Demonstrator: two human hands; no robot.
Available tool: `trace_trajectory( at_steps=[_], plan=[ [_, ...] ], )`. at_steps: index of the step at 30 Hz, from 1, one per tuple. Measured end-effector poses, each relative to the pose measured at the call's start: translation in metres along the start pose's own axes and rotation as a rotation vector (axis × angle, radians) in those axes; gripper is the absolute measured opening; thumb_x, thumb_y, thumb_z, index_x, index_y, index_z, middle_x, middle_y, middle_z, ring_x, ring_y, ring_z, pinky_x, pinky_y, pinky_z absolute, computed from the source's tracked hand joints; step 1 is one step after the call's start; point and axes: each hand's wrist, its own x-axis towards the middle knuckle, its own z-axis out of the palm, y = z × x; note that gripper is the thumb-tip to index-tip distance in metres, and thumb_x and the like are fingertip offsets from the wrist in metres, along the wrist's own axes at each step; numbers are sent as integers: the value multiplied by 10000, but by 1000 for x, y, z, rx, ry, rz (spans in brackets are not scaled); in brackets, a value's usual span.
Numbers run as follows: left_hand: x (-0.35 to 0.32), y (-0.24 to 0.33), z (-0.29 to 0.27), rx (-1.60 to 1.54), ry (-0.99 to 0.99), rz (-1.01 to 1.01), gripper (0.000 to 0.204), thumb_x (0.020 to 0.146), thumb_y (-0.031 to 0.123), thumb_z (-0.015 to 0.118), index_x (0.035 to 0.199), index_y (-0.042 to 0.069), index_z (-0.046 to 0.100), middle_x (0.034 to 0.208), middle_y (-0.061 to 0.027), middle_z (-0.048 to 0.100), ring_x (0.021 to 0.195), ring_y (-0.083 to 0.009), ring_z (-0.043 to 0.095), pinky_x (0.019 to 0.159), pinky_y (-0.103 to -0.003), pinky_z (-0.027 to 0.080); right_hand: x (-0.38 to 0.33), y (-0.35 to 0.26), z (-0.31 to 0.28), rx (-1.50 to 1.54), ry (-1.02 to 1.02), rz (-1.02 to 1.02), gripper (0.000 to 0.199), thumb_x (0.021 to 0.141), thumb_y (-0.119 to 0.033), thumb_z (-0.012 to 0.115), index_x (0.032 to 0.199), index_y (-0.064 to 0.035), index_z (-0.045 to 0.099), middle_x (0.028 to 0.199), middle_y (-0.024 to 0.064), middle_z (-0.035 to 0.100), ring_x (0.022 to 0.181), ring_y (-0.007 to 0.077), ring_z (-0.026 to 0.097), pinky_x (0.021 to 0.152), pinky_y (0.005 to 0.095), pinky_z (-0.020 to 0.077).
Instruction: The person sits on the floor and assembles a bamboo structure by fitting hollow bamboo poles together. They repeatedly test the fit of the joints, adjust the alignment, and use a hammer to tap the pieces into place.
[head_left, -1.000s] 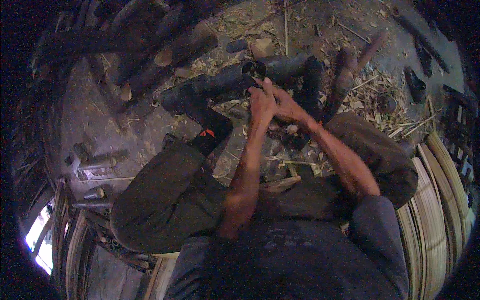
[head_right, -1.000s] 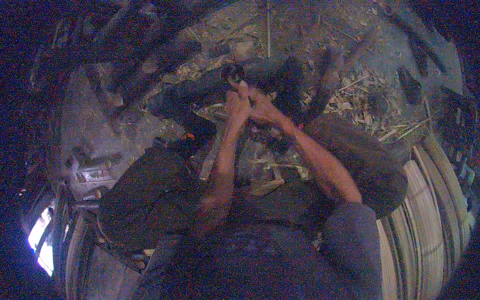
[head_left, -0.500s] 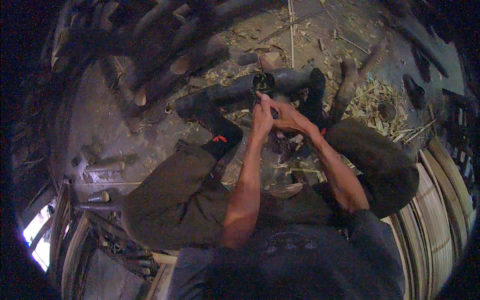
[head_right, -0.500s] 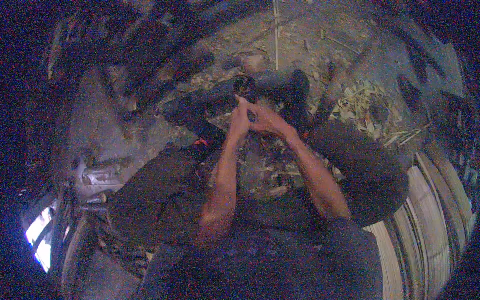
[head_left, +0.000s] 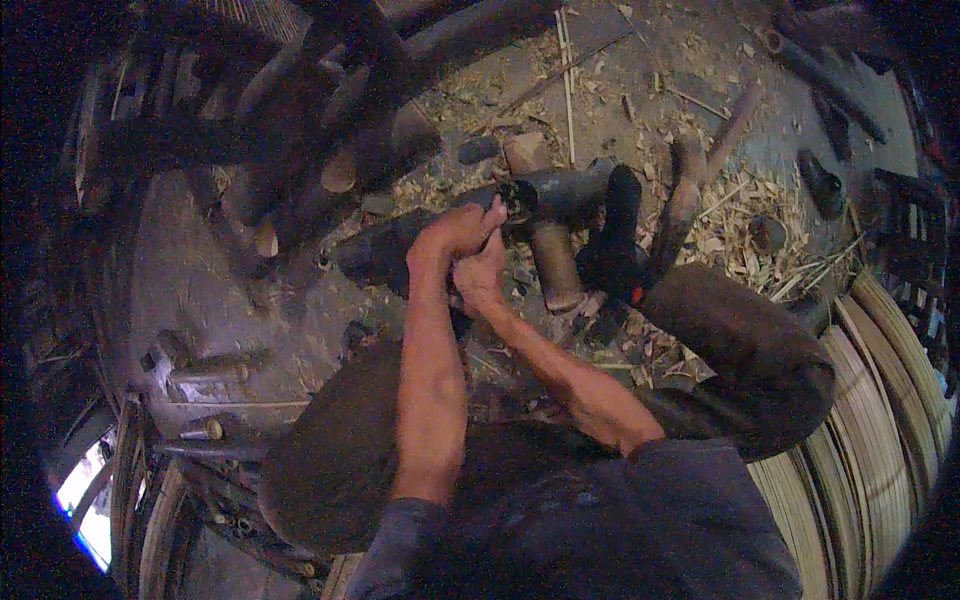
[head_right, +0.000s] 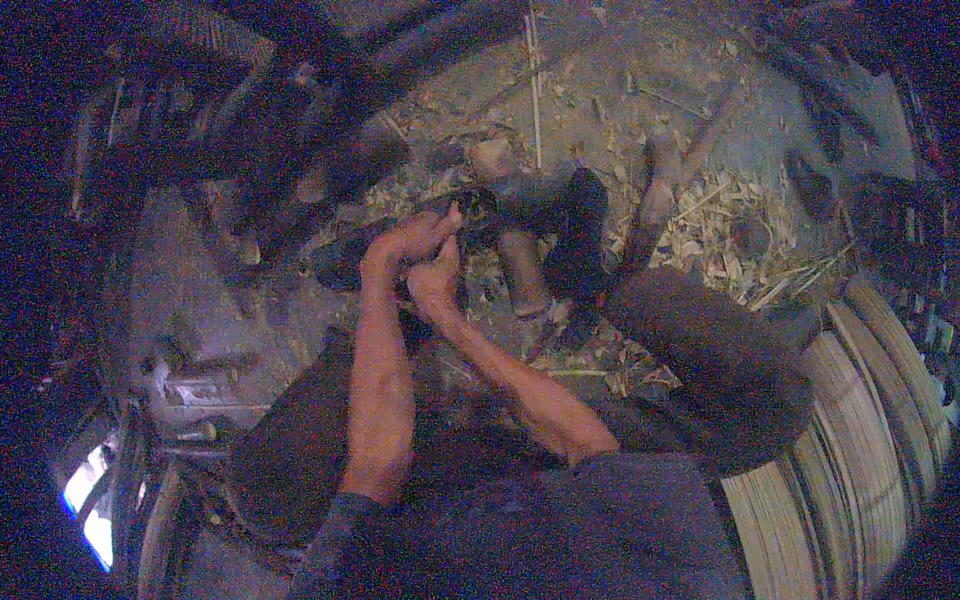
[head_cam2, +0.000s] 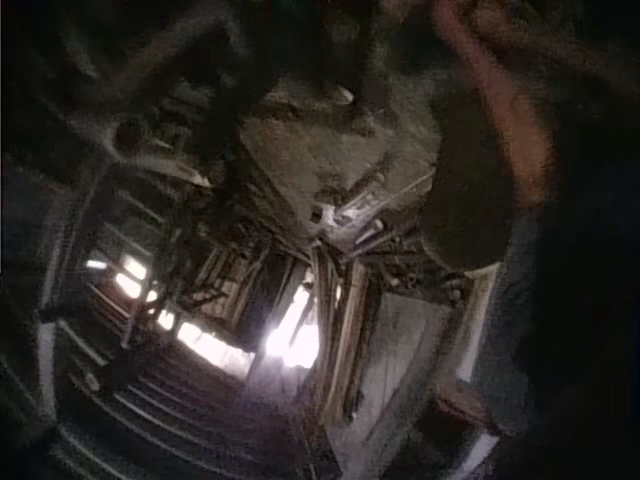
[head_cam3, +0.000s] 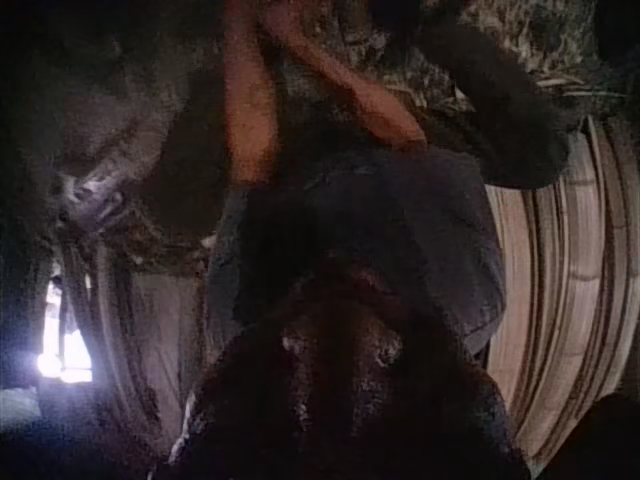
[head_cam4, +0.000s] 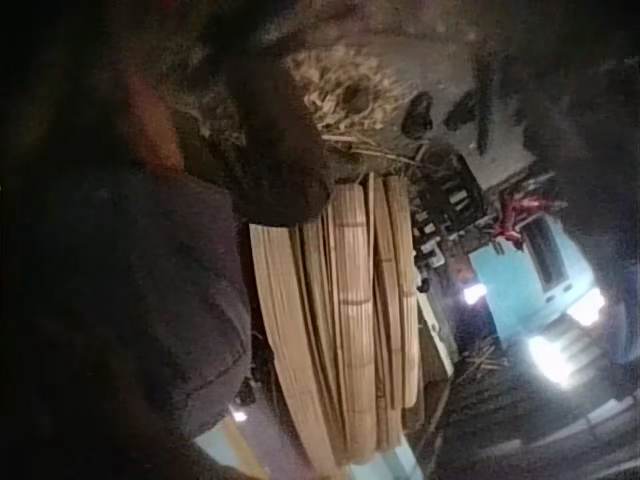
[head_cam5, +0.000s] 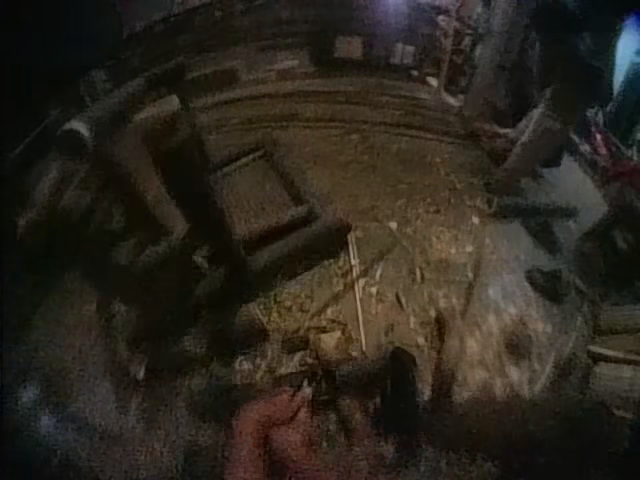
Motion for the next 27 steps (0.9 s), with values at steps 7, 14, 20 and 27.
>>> trace_trajectory(
  at_steps=[7,14,20,27],
  plan=[
    [-1,22,-40,81,95,85,668,798,608,529,865,-49,628,871,-196,650,768,-284,613,668,-421,463,22,-10,26,515,83,473,705,907,-266,512,1451,-120,89,1394,116,329,1238,281,377,1013,366,351],
    [-7,67,44,-536,-144,-37,901,803,700,438,972,-176,568,963,-259,616,827,-295,596,691,-434,460,18,-53,-125,-613,-293,-50,702,804,-227,614,1422,-139,294,1263,229,512,1176,338,495,941,435,431],
    [20,102,66,-1526,257,-87,822,838,676,419,1071,-107,511,963,-152,558,799,-218,538,642,-381,449,112,-137,-114,-1389,-921,2,556,783,-213,596,1317,-135,466,1049,160,651,954,226,616,832,387,474],
    [18,113,70,-867,145,124,771,865,647,387,1170,-39,559,1147,-193,591,1084,-280,540,909,-382,408,115,-31,-209,-818,-675,-515,526,850,-276,592,1304,-42,464,1274,128,527,1148,219,493,995,368,368]
  ],
)
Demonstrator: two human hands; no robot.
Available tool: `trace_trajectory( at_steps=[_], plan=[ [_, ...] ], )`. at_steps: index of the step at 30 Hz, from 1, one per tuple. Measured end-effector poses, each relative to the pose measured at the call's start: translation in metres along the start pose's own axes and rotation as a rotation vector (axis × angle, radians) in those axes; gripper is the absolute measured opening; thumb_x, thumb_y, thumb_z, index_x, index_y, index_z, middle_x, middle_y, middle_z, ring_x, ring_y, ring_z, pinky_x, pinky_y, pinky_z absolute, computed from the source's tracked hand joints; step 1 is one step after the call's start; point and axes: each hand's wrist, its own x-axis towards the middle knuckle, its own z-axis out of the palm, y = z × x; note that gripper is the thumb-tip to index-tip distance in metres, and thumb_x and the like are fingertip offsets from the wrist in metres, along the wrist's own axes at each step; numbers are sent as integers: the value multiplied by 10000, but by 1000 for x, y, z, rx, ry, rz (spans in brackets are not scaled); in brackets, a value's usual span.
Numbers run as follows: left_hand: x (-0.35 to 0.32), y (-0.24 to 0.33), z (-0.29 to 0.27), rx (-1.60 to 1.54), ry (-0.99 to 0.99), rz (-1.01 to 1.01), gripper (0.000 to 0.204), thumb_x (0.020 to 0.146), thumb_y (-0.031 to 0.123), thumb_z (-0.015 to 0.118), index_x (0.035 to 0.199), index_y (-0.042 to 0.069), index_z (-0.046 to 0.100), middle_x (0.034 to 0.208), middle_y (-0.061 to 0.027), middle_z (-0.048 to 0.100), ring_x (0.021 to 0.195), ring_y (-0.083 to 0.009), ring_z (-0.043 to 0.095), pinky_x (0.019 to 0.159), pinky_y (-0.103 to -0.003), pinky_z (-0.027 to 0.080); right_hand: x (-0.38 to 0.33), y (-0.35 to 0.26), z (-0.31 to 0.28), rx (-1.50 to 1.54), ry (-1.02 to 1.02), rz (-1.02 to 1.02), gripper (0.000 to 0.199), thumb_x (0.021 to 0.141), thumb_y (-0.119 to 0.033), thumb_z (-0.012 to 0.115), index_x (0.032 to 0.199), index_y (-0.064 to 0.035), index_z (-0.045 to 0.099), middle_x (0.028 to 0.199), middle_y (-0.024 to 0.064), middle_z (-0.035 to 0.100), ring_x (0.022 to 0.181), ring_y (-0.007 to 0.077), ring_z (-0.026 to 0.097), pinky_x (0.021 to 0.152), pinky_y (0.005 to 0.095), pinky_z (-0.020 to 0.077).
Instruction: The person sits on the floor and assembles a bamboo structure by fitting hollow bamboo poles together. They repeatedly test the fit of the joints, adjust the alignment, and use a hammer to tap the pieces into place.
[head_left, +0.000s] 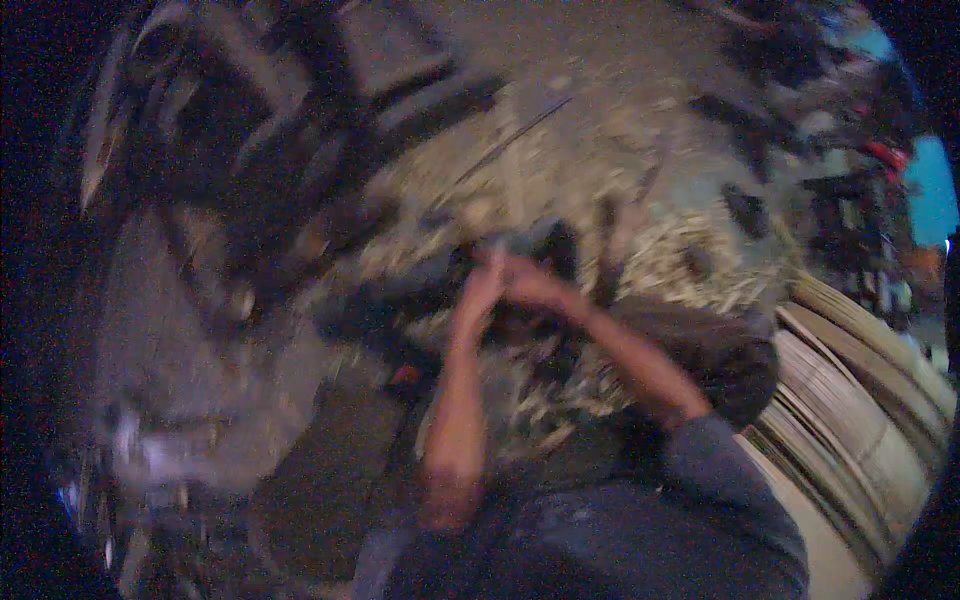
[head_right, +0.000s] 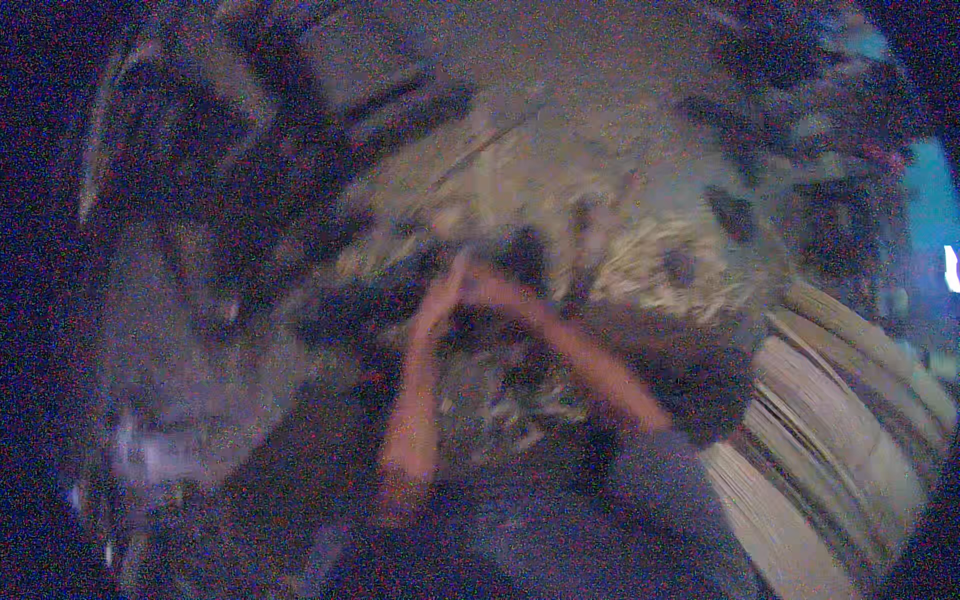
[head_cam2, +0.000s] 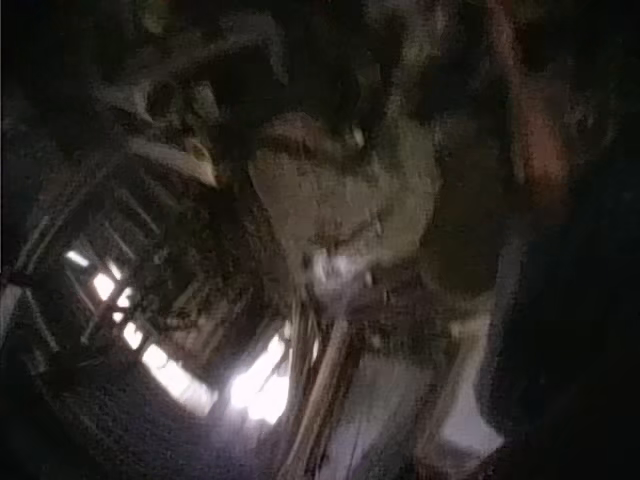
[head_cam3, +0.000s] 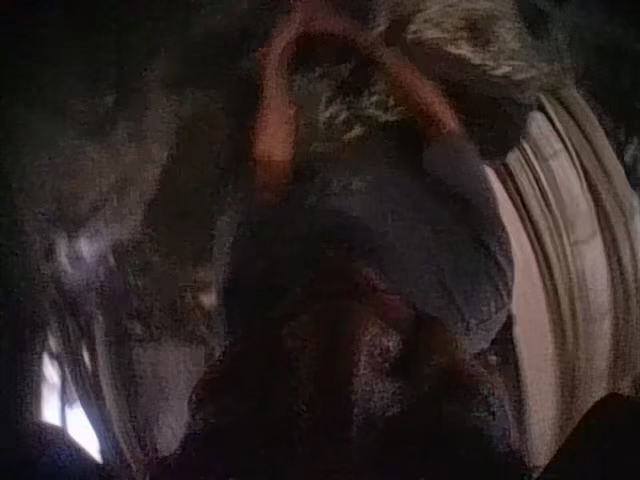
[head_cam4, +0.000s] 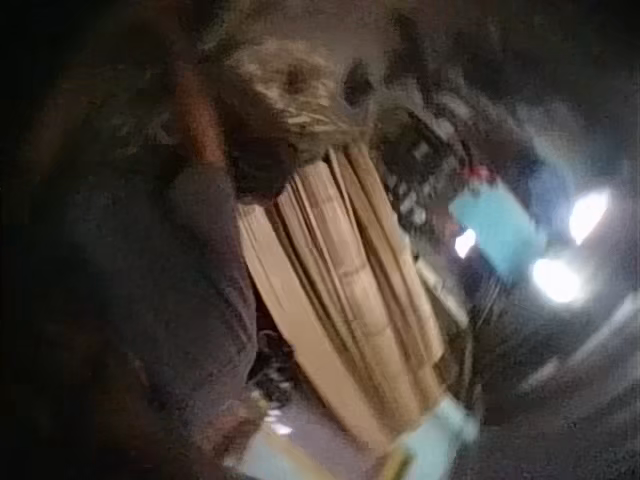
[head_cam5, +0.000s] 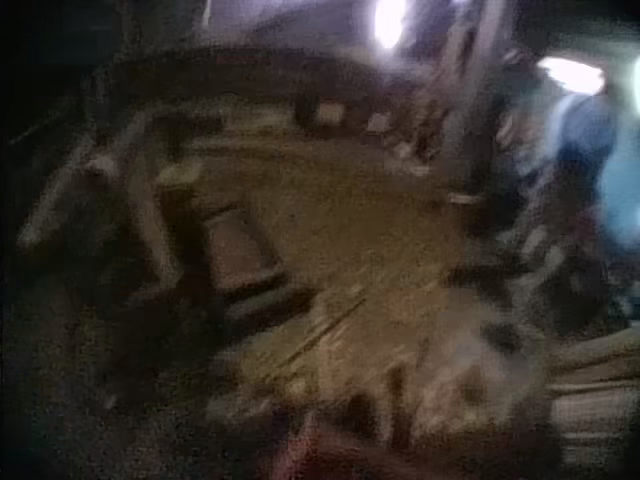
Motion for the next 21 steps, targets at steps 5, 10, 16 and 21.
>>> trace_trajectory(
  at_steps=[5,10,16,21],
  plan=[
    [-16,-52,-107,574,-68,87,636,860,557,462,1170,12,570,1039,-221,609,954,-312,587,859,-400,433,24,-50,171,214,734,164,567,851,-201,593,1371,-90,395,1264,117,537,1137,231,520,950,372,408],
    [-31,-48,-201,381,268,199,450,920,406,487,1046,-18,570,939,-154,616,820,-231,577,768,-377,465,98,-85,226,1054,770,513,672,827,-191,631,1416,-127,315,1249,118,530,1053,199,532,901,334,433],
    [-36,-49,-204,-218,543,174,414,927,368,495,1084,-13,530,943,-119,605,833,-199,573,717,-331,483,66,-96,186,937,509,526,727,810,-199,643,1428,-107,270,1240,137,519,1058,224,525,909,339,426],
    [-40,-43,-172,207,414,81,336,889,327,552,965,6,618,838,-80,608,717,-147,535,650,-302,456,-5,-126,105,698,131,410,776,796,-206,653,1438,-91,232,1231,152,511,1062,245,519,916,343,421]
  ],
)
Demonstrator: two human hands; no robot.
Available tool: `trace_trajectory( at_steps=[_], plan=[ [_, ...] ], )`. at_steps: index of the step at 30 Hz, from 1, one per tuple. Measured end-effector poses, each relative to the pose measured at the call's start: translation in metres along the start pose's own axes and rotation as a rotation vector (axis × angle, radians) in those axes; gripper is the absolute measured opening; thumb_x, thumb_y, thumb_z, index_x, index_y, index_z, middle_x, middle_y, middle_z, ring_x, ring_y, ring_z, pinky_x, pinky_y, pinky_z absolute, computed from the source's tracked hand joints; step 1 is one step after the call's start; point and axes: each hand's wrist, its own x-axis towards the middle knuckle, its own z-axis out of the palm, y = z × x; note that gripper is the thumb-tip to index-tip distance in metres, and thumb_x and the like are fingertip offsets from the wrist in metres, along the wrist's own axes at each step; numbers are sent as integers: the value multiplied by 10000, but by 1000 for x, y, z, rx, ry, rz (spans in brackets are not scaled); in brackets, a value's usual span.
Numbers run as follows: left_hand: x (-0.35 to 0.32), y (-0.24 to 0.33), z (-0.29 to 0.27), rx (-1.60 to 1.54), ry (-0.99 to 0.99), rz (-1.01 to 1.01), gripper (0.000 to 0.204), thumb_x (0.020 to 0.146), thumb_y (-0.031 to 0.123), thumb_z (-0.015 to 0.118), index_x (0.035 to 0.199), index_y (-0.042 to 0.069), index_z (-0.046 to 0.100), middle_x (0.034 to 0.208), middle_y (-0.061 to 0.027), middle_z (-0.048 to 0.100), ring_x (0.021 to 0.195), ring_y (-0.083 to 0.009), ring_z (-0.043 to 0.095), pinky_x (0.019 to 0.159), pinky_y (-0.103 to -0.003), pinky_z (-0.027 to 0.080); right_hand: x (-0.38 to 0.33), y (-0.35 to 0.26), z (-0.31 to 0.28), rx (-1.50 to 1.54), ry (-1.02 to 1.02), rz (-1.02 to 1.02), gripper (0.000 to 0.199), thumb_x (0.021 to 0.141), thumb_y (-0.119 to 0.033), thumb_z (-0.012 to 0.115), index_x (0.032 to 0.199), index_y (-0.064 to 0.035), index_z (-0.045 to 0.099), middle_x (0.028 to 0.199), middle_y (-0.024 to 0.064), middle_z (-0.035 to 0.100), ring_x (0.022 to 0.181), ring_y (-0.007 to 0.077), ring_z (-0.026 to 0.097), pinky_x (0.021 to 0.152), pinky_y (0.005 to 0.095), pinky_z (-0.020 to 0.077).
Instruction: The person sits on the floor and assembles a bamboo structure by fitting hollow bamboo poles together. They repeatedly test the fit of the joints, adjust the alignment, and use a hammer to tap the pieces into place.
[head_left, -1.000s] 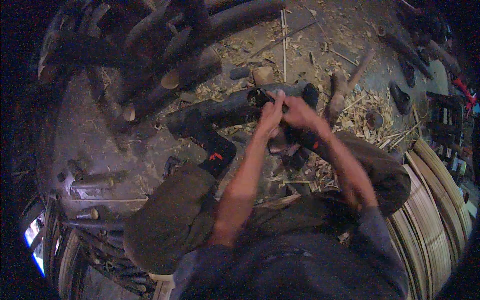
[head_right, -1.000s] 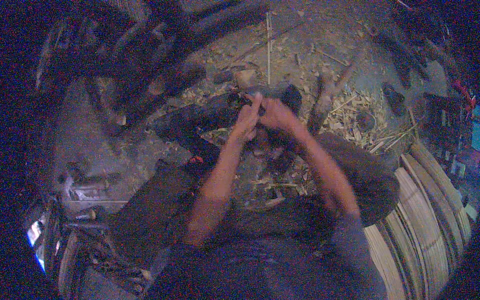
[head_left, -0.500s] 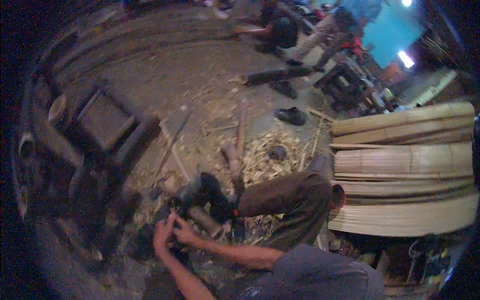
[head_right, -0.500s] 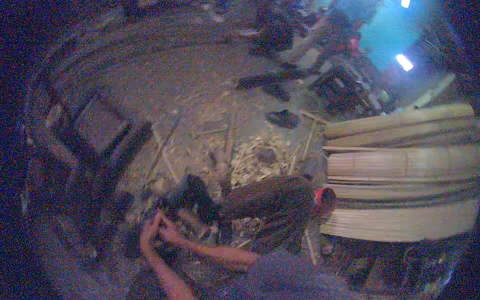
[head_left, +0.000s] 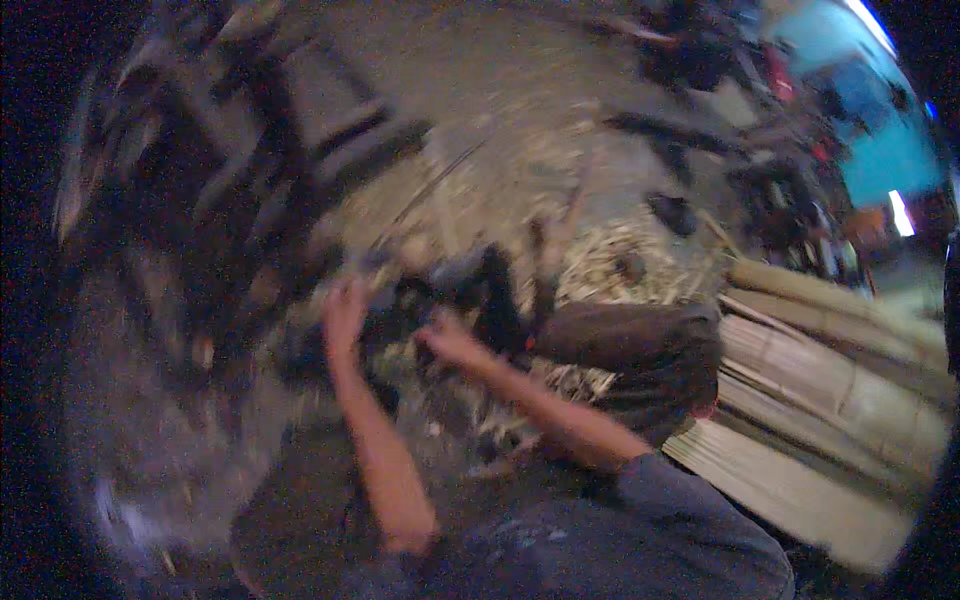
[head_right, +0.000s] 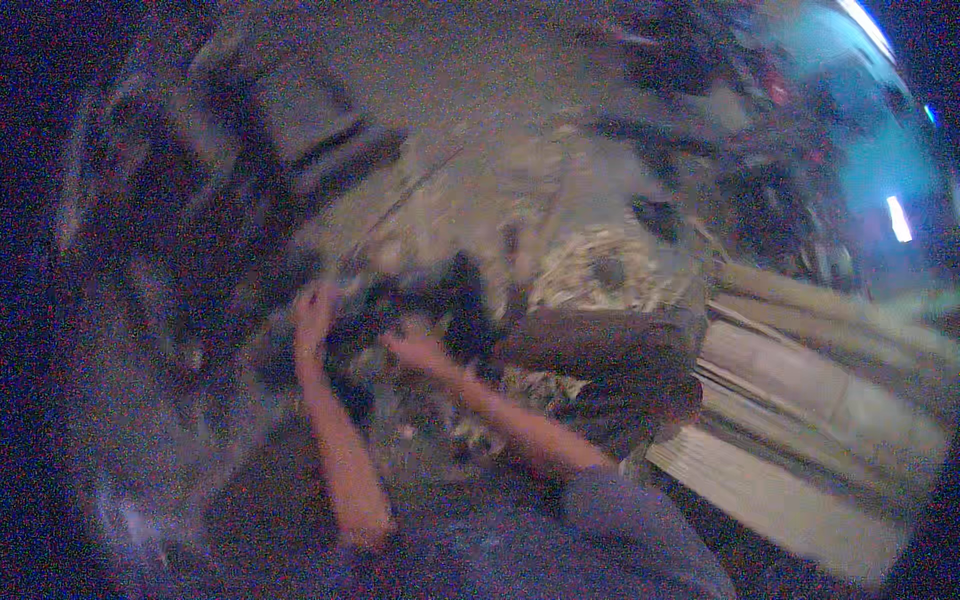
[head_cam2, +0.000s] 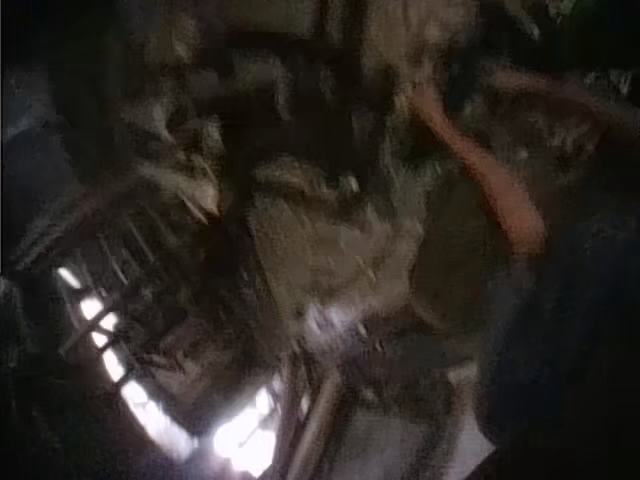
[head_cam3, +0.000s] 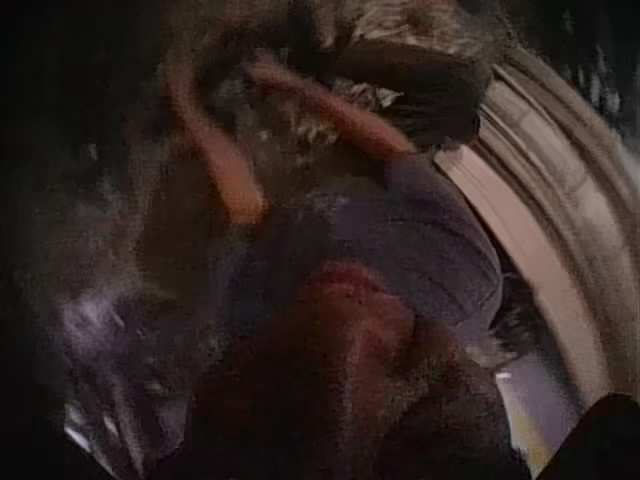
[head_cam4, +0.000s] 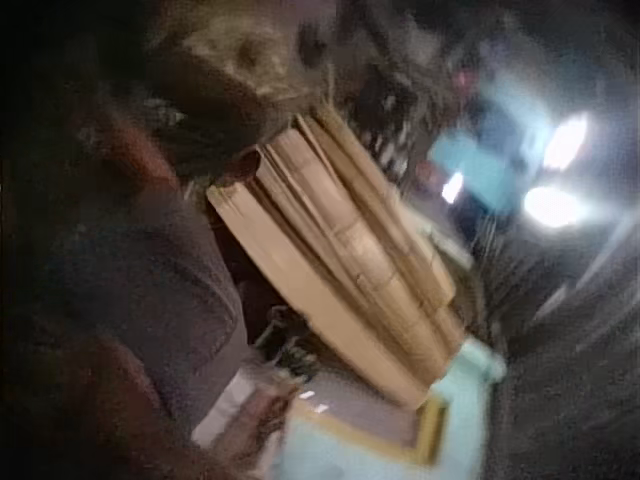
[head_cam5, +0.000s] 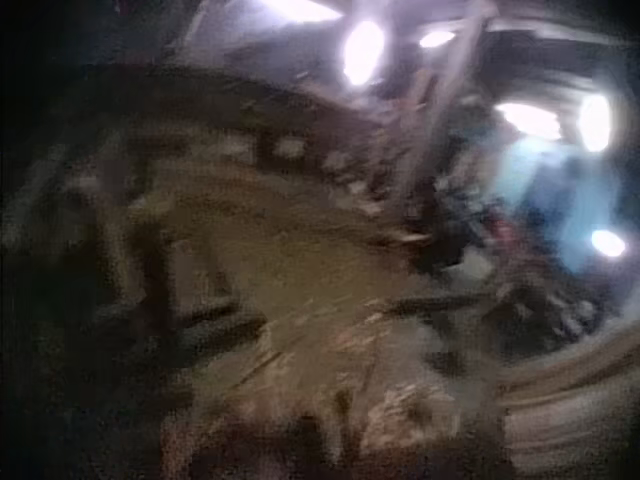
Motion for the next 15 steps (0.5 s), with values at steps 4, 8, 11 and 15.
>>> trace_trajectory(
  at_steps=[4,8,11,15],
  plan=[
    [6,20,15,-213,39,152,324,908,277,533,1030,-18,584,912,-130,642,769,-209,621,698,-325,488,-36,-96,-41,-508,-141,-58,815,785,-211,661,1446,-78,202,1225,165,504,1065,262,514,922,347,416],
    [-3,62,6,-341,200,124,316,917,269,522,999,-32,574,866,-118,648,730,-191,623,679,-315,499,-37,-204,-55,-1342,20,-311,781,713,-156,723,1387,-93,333,1180,162,517,1056,273,525,924,354,418],
    [10,41,14,-411,123,76,314,924,262,509,1005,-36,562,849,-112,648,721,-167,624,666,-305,501,-37,-233,-68,-1120,181,-414,743,717,-123,740,1356,-93,362,1185,138,500,1050,266,528,907,363,433],
    [26,39,20,-626,149,41,305,928,269,507,1010,-22,547,838,-106,642,723,-158,623,655,-297,503,-4,-247,-64,-529,383,-624,621,803,-190,673,1338,-110,369,1071,113,553,962,266,569,869,357,457]
  ],
)
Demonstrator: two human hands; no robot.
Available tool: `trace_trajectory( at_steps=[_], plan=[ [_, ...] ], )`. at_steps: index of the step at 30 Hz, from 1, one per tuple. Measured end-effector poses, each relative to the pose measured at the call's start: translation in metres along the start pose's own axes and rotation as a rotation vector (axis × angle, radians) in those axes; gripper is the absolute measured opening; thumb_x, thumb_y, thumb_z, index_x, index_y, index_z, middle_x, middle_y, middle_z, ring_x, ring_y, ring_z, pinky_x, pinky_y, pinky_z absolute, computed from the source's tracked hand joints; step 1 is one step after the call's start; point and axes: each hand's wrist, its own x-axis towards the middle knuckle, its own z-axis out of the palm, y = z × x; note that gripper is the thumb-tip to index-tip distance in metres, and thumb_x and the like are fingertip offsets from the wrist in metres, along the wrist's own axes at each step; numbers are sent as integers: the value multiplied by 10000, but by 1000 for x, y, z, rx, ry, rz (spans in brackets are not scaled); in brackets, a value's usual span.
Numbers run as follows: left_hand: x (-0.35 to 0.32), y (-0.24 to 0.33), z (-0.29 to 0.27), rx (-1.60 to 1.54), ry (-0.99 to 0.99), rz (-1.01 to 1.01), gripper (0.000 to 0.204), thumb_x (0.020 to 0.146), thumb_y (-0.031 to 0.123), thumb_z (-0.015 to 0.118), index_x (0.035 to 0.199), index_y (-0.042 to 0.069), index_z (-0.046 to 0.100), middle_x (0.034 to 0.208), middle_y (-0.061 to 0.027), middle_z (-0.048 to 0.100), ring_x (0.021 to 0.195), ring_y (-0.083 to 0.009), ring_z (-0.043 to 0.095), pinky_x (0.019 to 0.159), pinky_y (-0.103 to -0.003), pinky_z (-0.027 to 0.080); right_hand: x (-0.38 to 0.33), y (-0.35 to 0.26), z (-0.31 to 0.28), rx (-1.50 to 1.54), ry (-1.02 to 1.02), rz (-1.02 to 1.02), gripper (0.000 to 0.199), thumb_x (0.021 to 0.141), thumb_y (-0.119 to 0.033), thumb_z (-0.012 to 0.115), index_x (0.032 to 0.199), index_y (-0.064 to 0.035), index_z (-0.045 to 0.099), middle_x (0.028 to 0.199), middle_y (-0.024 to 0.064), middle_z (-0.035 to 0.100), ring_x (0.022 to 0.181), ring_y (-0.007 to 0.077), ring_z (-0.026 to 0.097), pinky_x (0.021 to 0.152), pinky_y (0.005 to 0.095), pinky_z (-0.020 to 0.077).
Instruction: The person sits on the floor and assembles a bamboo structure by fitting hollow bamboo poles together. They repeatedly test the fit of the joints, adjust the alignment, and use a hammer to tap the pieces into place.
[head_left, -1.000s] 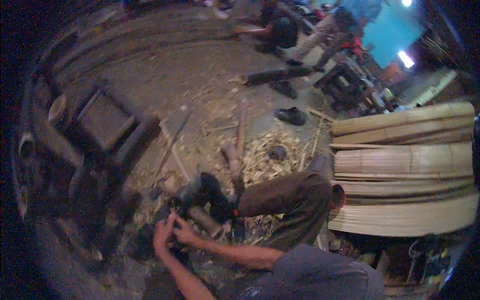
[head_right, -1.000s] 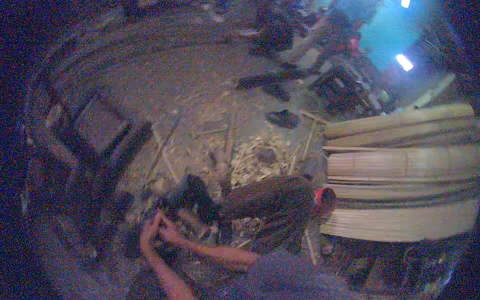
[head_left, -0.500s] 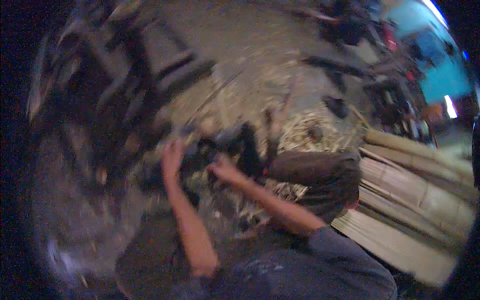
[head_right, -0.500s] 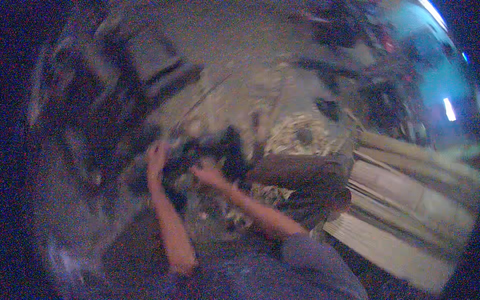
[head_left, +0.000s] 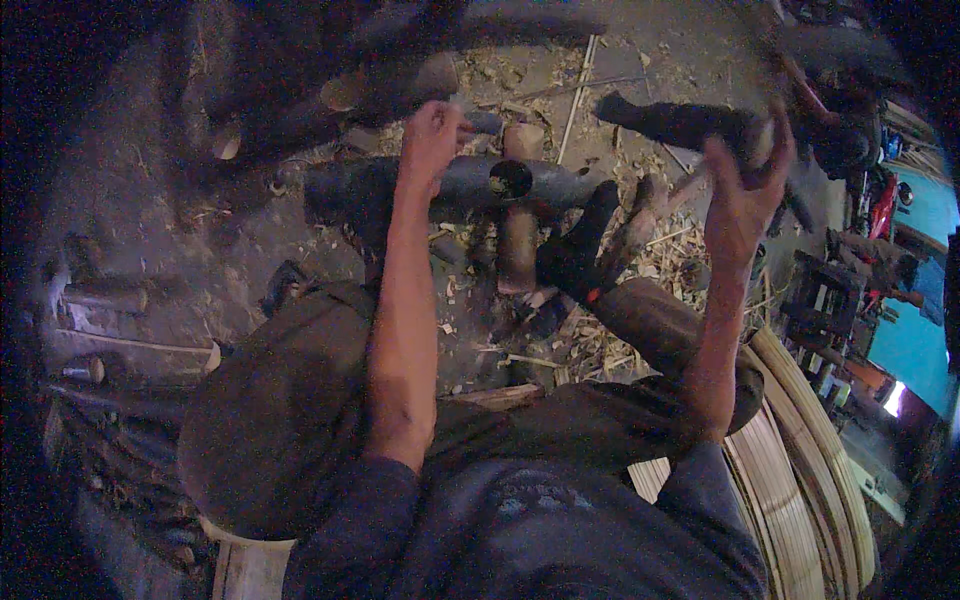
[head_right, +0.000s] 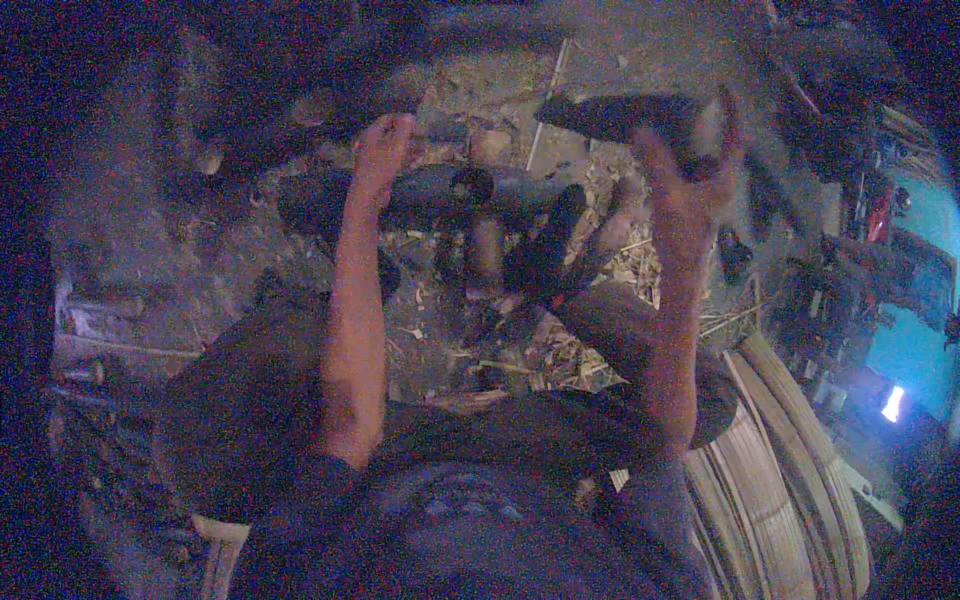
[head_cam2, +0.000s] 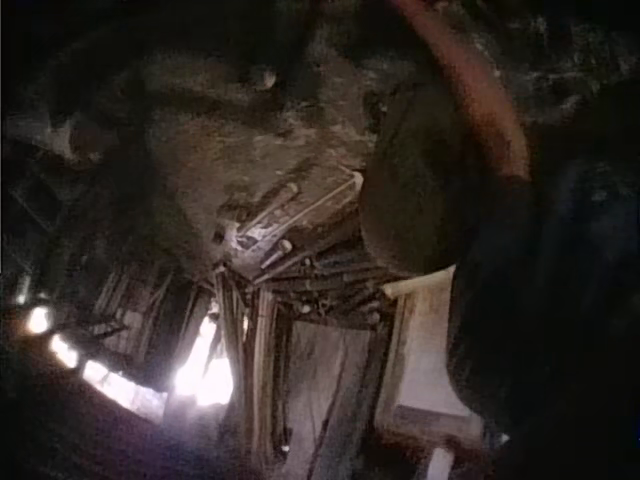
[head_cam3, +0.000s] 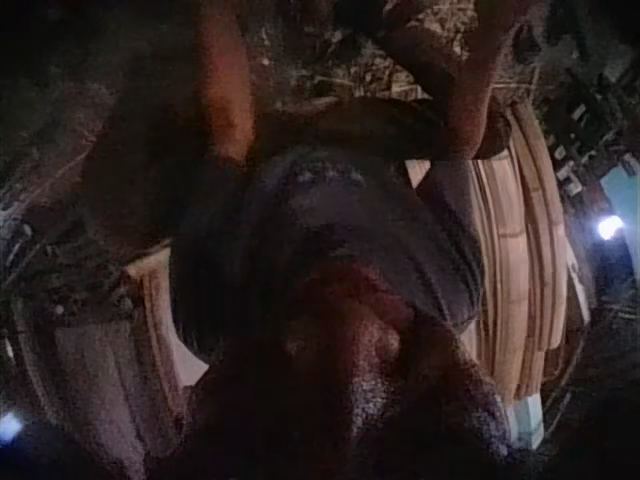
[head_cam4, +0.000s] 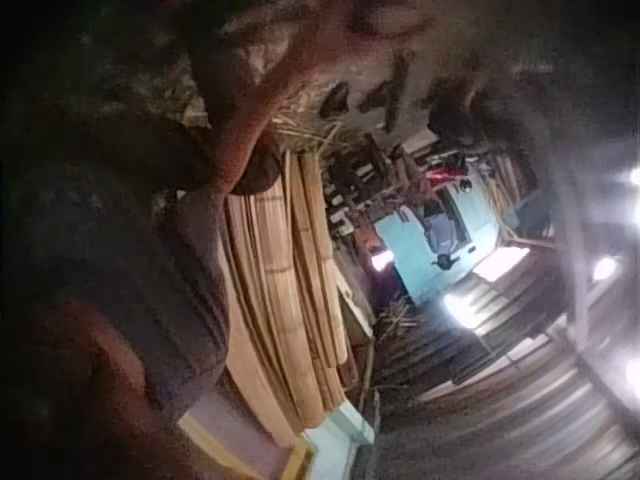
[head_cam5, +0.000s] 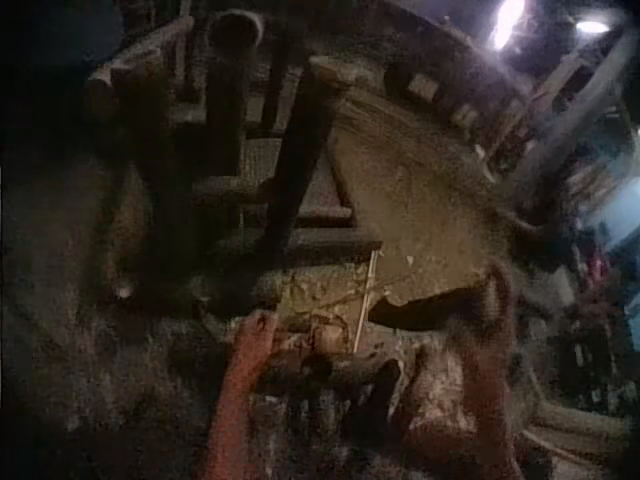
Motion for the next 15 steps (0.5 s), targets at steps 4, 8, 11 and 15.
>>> trace_trajectory(
  at_steps=[4,8,11,15],
  plan=[
    [19,9,12,-184,43,-22,327,923,313,517,980,-8,545,830,-98,637,742,-163,629,664,-291,507,19,15,56,867,41,117,462,872,-393,558,1219,-102,467,939,107,597,863,261,580,761,357,499],
    [32,18,40,-449,-10,-29,412,915,391,508,1001,-10,547,891,-119,638,773,-169,632,674,-297,511,58,117,83,735,-28,537,470,876,-544,481,1061,-115,534,824,96,595,617,171,548,465,275,440],
    [51,-3,54,-612,23,18,505,888,475,513,1053,0,559,937,-127,638,830,-191,636,748,-334,508,49,148,136,564,-363,800,546,853,-606,467,1018,-89,535,732,43,558,497,107,478,399,216,375],
    [53,-8,51,-695,6,-99,587,867,591,455,1171,94,526,1107,-94,592,1033,-255,560,901,-405,437,40,171,188,202,-637,579,573,881,-572,454,1177,-85,514,970,45,577,806,148,544,677,286,454]
  ],
)
